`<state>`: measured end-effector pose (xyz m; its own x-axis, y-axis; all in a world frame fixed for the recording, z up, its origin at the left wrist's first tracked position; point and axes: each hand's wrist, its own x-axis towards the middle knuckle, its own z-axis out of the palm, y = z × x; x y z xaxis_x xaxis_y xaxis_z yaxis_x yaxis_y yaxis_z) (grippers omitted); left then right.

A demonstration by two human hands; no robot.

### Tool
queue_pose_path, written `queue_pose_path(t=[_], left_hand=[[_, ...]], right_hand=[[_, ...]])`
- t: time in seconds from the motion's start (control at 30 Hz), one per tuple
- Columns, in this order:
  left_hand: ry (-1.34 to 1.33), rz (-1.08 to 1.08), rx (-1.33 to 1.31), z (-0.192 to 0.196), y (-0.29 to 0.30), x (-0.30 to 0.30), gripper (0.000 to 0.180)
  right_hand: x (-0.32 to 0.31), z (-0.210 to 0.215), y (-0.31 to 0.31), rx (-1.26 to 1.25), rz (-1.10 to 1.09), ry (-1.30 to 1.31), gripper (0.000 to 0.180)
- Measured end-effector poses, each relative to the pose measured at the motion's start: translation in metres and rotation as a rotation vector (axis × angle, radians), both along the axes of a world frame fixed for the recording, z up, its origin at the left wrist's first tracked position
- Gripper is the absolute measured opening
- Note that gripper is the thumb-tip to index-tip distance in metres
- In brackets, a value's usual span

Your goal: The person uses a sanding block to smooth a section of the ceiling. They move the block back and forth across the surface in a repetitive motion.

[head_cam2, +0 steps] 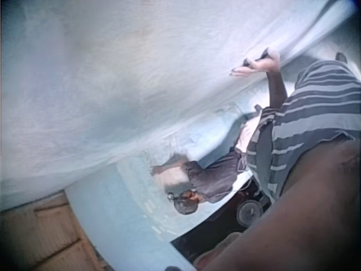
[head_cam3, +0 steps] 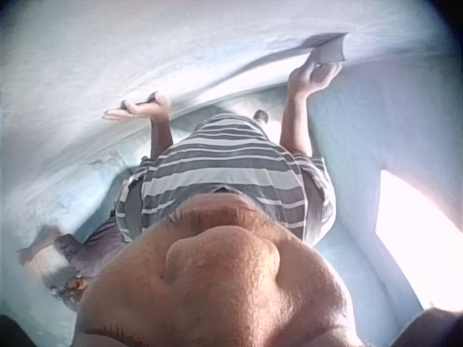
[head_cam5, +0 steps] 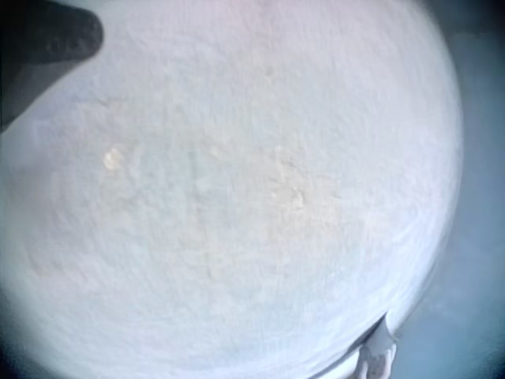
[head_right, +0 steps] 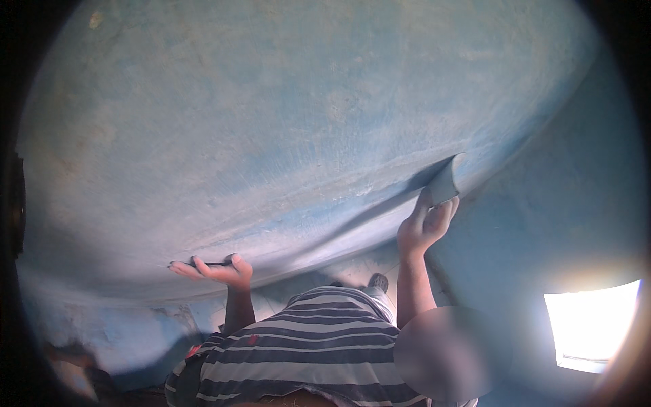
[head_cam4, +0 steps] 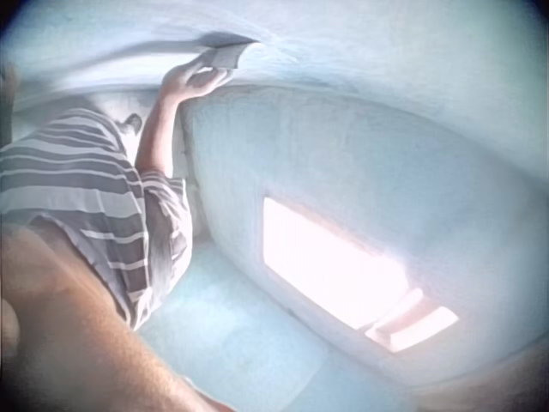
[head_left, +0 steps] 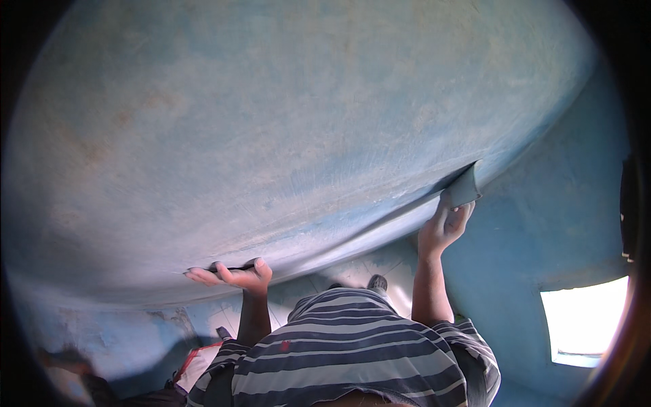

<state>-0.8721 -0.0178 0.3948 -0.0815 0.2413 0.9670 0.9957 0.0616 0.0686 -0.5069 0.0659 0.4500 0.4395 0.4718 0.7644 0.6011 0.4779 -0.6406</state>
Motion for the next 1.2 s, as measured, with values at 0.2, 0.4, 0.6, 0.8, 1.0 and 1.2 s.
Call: queue_pose_path(t=[0.2, 0.4, 0.6, 0.8, 1.0, 1.2], left_hand=[[-0.016, 0.002, -0.011, -0.001, -0.002, 0.0, 0.078], [-0.056, -0.026, -0.006, -0.011, 0.0, -0.004, 0.078], [-0.019, 0.015, -0.018, -0.006, -0.003, -0.002, 0.078], [-0.002, 0.008, -0.008, -0.008, -0.002, -0.005, 0.077], [-0.045, 0.04, -0.031, -0.011, -0.005, -0.005, 0.078], [0.01, 0.01, 0.003, -0.007, -0.001, -0.005, 0.078]], right_hand=[[0.015, -0.006, 0.017, 0.02, -0.045, 0.213, 0.014], [0.0, -0.009, 0.005, 0.0, -0.014, 0.087, 0.012], [0.007, -0.004, 0.016, 0.006, -0.019, 0.264, 0.014], [0.002, -0.017, 0.007, -0.03, -0.025, 0.181, 0.011], [0.001, -0.021, 0.011, -0.003, -0.009, 0.132, 0.013], [0.006, -0.014, 0.009, -0.03, -0.021, 0.089, 0.011]])
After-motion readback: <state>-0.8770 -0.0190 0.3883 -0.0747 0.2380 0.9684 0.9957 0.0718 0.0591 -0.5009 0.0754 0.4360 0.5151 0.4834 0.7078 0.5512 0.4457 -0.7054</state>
